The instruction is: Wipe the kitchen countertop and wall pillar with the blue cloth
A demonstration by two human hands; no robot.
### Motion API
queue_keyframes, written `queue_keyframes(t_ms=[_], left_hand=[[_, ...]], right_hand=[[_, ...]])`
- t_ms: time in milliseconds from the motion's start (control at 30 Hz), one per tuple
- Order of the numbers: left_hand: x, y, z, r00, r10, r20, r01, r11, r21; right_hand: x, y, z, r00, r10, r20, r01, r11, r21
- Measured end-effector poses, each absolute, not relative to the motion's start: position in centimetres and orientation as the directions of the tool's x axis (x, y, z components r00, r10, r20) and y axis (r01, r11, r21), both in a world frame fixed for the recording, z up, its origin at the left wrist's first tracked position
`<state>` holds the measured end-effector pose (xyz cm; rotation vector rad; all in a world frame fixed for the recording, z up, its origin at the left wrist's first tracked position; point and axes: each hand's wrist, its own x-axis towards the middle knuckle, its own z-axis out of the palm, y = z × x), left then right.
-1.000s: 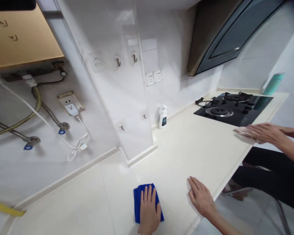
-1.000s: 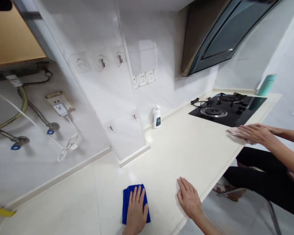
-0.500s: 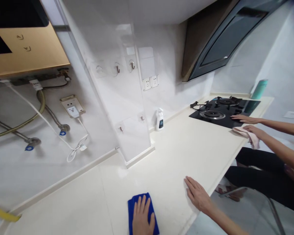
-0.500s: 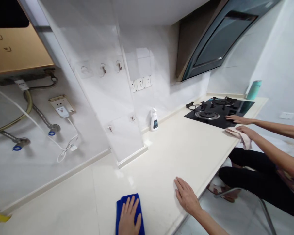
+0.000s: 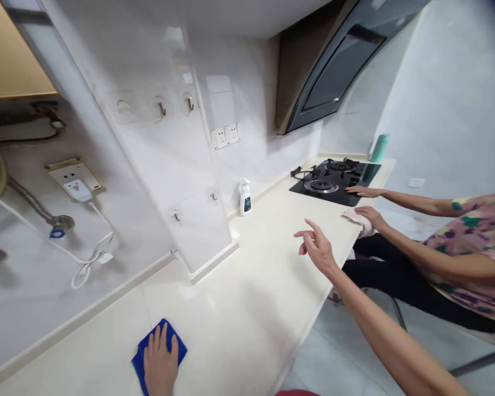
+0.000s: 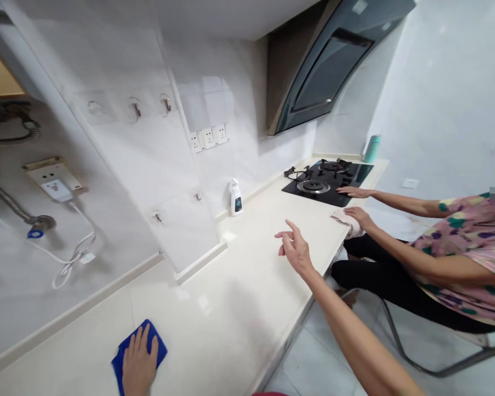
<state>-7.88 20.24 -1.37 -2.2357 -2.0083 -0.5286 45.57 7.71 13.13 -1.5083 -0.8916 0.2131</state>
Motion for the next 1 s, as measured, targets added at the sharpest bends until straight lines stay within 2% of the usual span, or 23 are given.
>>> queue_keyframes(t_ms=[67, 167, 300, 400, 533, 700, 800, 900, 1000], left_hand=[[-7.5, 19.9, -1.3, 0.070, 0.941, 0.332, 0.982, -0.124, 0.144], [-7.5, 19.7, -1.5, 0.050, 0.946, 0.320, 0.983, -0.104, 0.152], [-7.8, 20.4, -2.0, 0.039, 0.956, 0.290, 0.976, -0.099, 0.196], [-7.9, 21.3, -1.8, 0.024, 0.962, 0.271, 0.971, -0.087, 0.221], [-7.6, 22.1, -1.1, -0.021, 0.973, 0.228, 0.967, -0.038, 0.252], [-7.6, 21.8, -1.4, -0.014, 0.964, 0.267, 0.979, -0.041, 0.201], [-7.8, 21.4, -1.6, 0.018, 0.952, 0.304, 0.987, -0.066, 0.148], [-7.6, 21.1, -1.5, 0.017, 0.950, 0.313, 0.989, -0.063, 0.137], [-7.2, 20.4, -1.0, -0.047, 0.959, 0.281, 0.987, 0.001, 0.161]], right_hand=[[46.5, 8.2, 12.4, 0.709, 0.673, 0.211, 0.324, -0.045, -0.945], [46.4, 8.3, 8.7, 0.721, 0.688, -0.081, 0.170, -0.288, -0.942], [44.6, 7.9, 3.5, 0.709, 0.657, -0.254, 0.072, -0.427, -0.902], [43.7, 8.1, 1.9, 0.704, 0.641, -0.307, 0.044, -0.471, -0.881], [44.6, 9.6, 3.4, 0.711, 0.661, -0.240, 0.075, -0.411, -0.909], [45.5, 10.8, 8.5, 0.714, 0.700, 0.011, 0.199, -0.188, -0.962], [44.7, 10.5, 9.9, 0.689, 0.701, 0.182, 0.294, -0.041, -0.955], [42.8, 9.8, 7.6, 0.655, 0.702, 0.279, 0.372, 0.022, -0.928], [40.2, 8.4, 2.3, 0.613, 0.755, 0.235, 0.386, -0.026, -0.922]])
